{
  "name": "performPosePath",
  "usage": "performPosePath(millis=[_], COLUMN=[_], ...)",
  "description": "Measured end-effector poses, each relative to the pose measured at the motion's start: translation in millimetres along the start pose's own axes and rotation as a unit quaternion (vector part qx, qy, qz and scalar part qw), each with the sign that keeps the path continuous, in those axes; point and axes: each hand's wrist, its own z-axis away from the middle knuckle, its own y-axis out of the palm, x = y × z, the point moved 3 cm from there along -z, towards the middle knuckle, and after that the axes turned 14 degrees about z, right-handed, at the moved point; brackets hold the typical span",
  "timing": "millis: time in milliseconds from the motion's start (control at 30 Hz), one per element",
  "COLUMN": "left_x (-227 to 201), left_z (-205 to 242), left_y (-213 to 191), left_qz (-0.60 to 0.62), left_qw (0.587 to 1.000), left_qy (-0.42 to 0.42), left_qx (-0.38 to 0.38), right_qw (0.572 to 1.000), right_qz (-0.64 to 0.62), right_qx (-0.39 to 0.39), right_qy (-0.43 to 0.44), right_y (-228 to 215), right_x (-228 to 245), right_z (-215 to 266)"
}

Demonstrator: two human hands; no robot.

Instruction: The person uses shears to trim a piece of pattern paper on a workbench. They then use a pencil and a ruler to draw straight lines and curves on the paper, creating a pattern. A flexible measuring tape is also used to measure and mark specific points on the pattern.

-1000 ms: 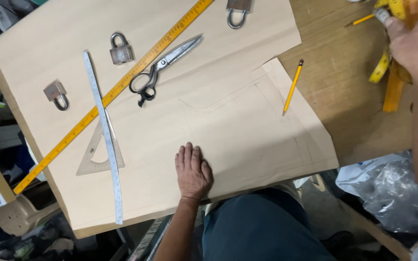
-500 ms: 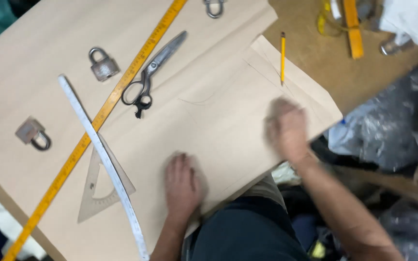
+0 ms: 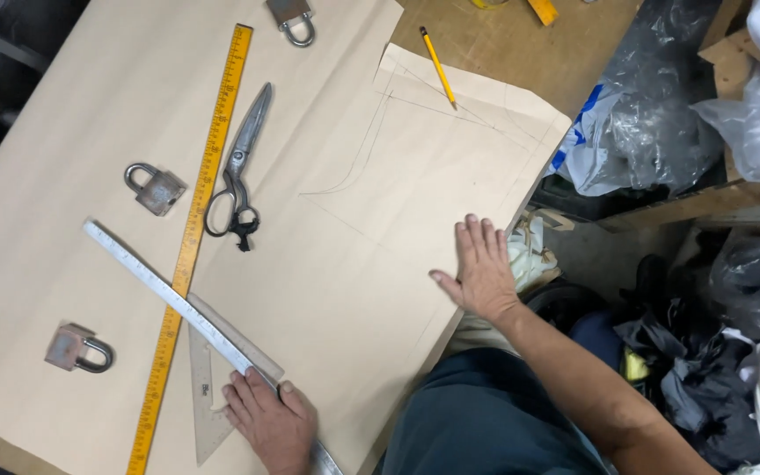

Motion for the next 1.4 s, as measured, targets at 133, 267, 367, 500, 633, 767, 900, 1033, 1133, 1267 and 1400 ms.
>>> performPosePath(millis=[133, 267, 367, 500, 633, 767, 900, 1033, 1133, 1267, 1400], left_x=[10.2, 15.4, 19.8, 22.4, 22.0, 30.0, 49.1, 47.4, 39.7, 32.9, 43.2], left_z=[-16.0, -27.4, -34.7, -44.1, -43.5, -47.9, -45.7, -45.6, -38.1, -23.7, -13.3], left_y=[2.5, 3.1, 6.2, 8.0, 9.9, 6.0, 3.6, -4.7, -13.2, -24.3, -25.5], left_qz=[0.032, 0.032, 0.028, 0.018, 0.044, 0.053, 0.059, 0.049, 0.060, 0.058, 0.007], left_qw=[0.998, 0.999, 0.999, 0.999, 0.998, 0.997, 0.996, 0.995, 0.995, 0.997, 0.999], left_qy=[-0.035, 0.003, 0.015, 0.047, 0.035, 0.023, 0.065, 0.082, 0.078, 0.038, -0.012], left_qx=[0.041, 0.025, 0.023, 0.012, 0.018, 0.045, 0.033, 0.040, 0.025, 0.038, 0.041], right_qw=[1.000, 0.996, 0.996, 0.997, 0.998, 0.998, 0.999, 0.999, 0.998, 0.997, 0.998], right_qz=[0.010, -0.015, -0.022, -0.026, -0.021, -0.029, -0.024, -0.017, -0.021, -0.003, -0.006], right_qx=[0.004, -0.074, -0.070, -0.056, -0.042, -0.001, -0.009, -0.035, -0.035, -0.054, -0.041], right_qy=[0.027, 0.057, 0.051, 0.052, 0.045, 0.047, 0.040, 0.038, 0.044, 0.046, 0.046], right_y=[9.8, 19.6, 25.7, 28.8, 20.7, 17.7, 18.2, 15.8, 15.4, 19.8, 11.1], right_x=[-15.4, -23.9, -25.6, -26.6, -29.9, -30.0, -31.1, -30.6, -30.1, -28.6, -28.8], right_z=[-6.9, -10.5, -11.0, -13.5, -21.6, -25.7, -25.0, -22.8, -19.6, -14.7, -17.9])
